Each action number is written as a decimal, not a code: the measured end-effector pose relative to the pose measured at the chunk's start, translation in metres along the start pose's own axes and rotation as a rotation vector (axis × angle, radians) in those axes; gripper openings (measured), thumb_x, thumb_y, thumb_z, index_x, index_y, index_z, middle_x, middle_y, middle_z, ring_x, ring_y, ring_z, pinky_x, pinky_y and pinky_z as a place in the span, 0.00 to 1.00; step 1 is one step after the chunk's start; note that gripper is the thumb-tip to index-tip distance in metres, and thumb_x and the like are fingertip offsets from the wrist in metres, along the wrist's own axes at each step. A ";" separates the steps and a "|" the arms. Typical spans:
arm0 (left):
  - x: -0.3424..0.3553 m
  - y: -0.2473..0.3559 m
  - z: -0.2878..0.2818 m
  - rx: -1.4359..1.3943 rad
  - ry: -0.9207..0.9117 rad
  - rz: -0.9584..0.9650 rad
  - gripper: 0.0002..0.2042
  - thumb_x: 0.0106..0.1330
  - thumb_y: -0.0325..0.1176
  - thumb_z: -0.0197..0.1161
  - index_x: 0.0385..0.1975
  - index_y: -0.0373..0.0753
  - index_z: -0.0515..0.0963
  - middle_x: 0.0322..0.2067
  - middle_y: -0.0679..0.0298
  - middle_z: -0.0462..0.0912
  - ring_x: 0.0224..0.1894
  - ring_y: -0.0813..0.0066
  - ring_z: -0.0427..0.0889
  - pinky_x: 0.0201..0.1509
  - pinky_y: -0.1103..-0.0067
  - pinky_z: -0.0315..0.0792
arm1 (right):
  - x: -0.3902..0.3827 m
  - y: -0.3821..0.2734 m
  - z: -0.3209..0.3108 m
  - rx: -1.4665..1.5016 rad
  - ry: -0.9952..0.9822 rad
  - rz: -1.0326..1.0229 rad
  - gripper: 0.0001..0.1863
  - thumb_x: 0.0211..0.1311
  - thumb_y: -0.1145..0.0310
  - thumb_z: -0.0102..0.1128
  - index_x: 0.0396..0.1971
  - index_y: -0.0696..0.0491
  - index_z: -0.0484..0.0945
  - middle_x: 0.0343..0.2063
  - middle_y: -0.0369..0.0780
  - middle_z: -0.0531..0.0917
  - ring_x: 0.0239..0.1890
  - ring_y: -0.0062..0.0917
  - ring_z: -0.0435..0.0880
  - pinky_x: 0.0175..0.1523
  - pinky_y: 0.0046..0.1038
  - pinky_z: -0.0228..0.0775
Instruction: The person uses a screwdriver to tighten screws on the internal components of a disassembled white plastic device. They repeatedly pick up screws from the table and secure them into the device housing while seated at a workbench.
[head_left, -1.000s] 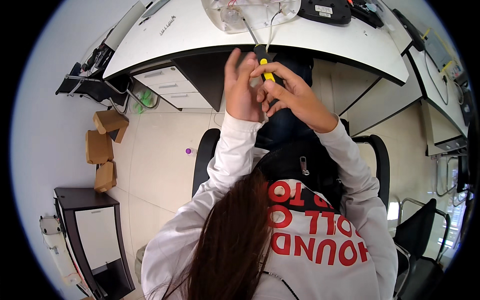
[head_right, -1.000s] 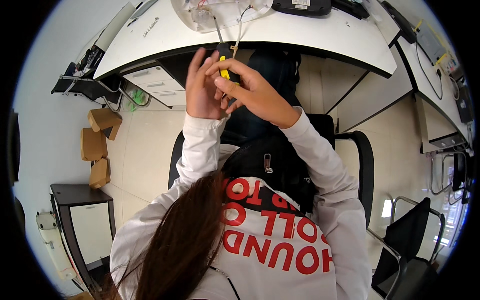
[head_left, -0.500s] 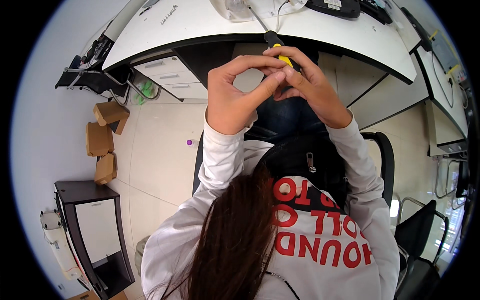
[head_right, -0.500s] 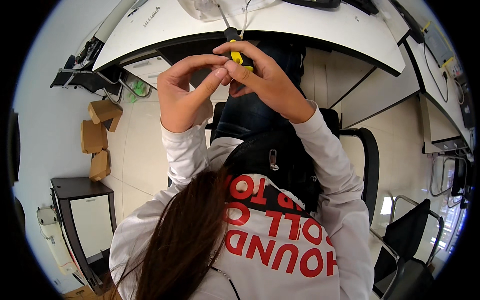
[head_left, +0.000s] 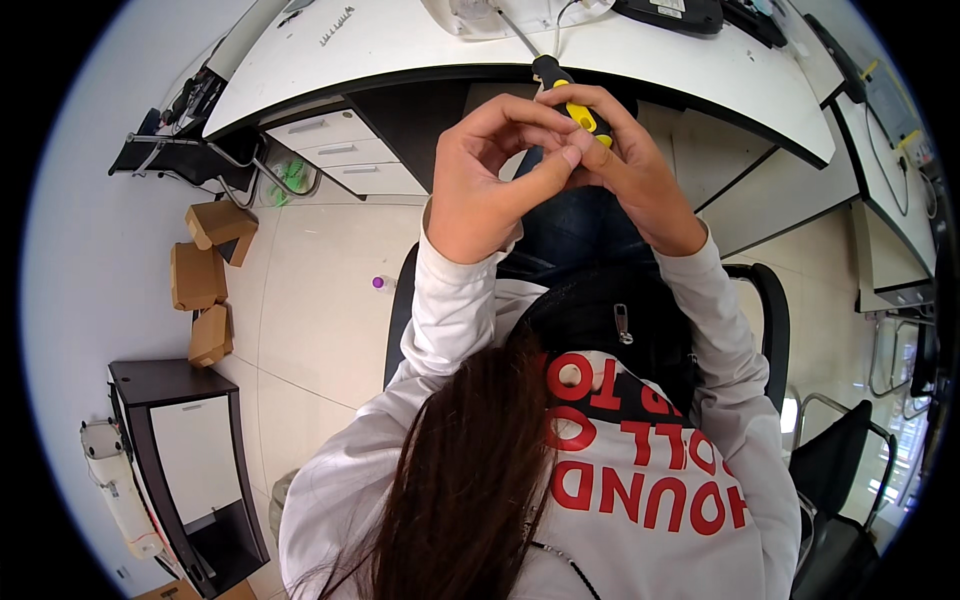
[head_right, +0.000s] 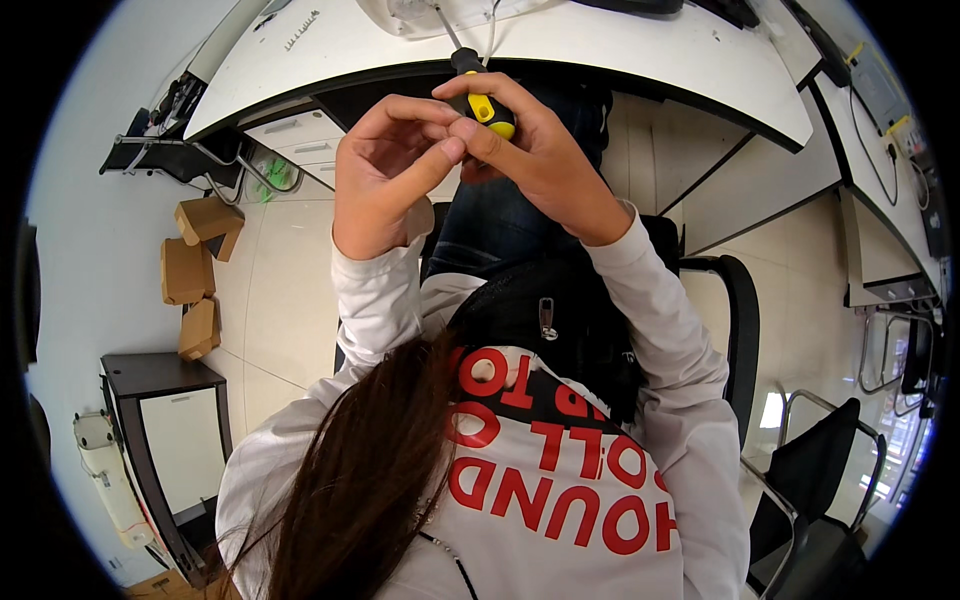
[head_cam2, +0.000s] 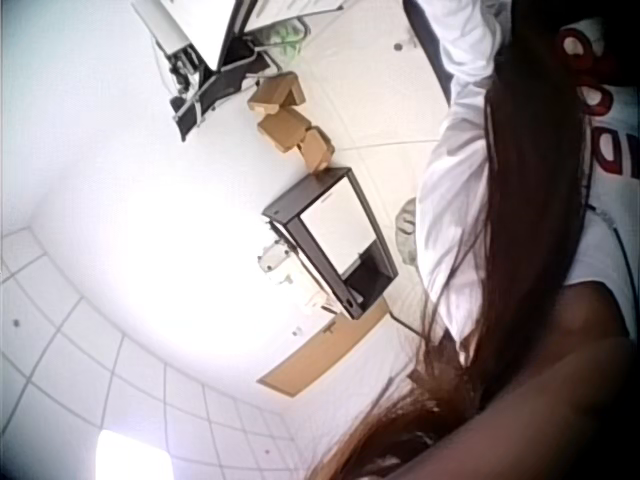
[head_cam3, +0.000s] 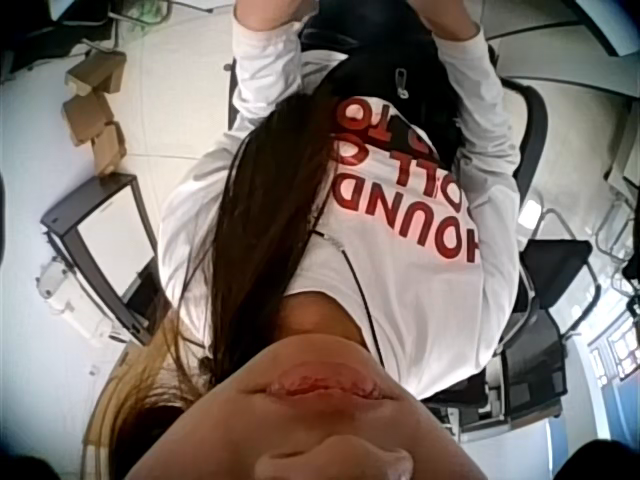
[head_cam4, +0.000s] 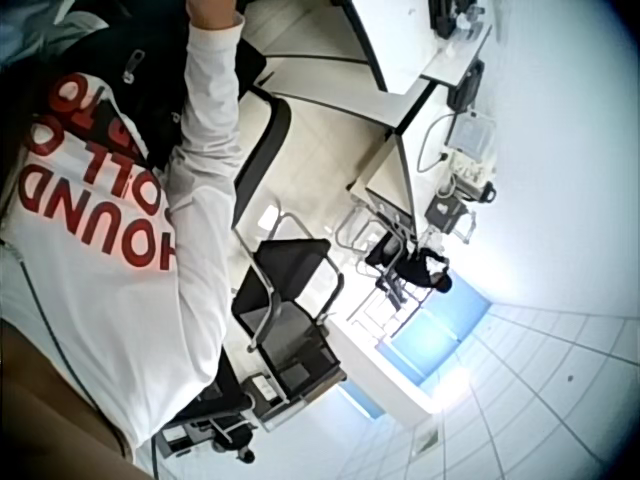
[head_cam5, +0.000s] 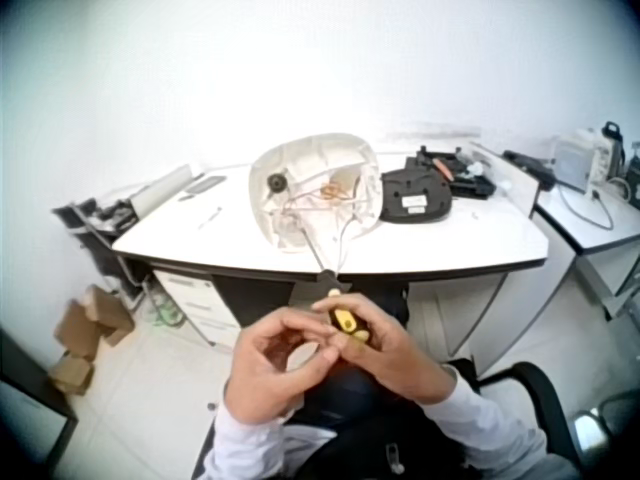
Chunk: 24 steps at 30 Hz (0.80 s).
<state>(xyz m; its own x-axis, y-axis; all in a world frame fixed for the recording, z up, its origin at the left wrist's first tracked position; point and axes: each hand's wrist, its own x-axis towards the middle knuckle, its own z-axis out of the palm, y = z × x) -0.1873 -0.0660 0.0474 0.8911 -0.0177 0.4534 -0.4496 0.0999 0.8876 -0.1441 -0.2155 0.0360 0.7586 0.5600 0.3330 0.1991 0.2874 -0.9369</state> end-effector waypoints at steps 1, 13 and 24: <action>0.000 0.000 0.000 -0.011 0.001 -0.004 0.10 0.52 0.21 0.63 0.34 0.33 0.74 0.28 0.62 0.79 0.33 0.78 0.78 0.41 0.82 0.70 | 0.000 0.000 0.000 0.004 -0.001 0.000 0.18 0.62 0.59 0.53 0.49 0.50 0.68 0.35 0.32 0.72 0.32 0.12 0.74 0.39 0.16 0.73; -0.001 -0.007 0.009 -0.331 0.024 -0.088 0.13 0.51 0.20 0.62 0.37 0.29 0.72 0.34 0.61 0.78 0.37 0.81 0.77 0.44 0.85 0.69 | 0.000 -0.001 0.000 0.032 0.012 -0.014 0.17 0.61 0.62 0.54 0.48 0.51 0.69 0.37 0.33 0.74 0.35 0.14 0.75 0.39 0.17 0.73; -0.002 -0.011 0.009 -0.384 0.038 -0.123 0.12 0.51 0.19 0.60 0.37 0.29 0.72 0.33 0.61 0.78 0.37 0.80 0.77 0.43 0.86 0.69 | 0.000 0.001 0.000 0.035 0.025 -0.019 0.17 0.61 0.62 0.54 0.48 0.51 0.69 0.38 0.33 0.74 0.35 0.14 0.75 0.40 0.16 0.73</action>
<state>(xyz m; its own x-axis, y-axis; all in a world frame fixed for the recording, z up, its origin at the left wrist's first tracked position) -0.1845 -0.0762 0.0379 0.9416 -0.0170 0.3364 -0.2905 0.4643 0.8367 -0.1441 -0.2151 0.0355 0.7702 0.5348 0.3474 0.1917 0.3254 -0.9260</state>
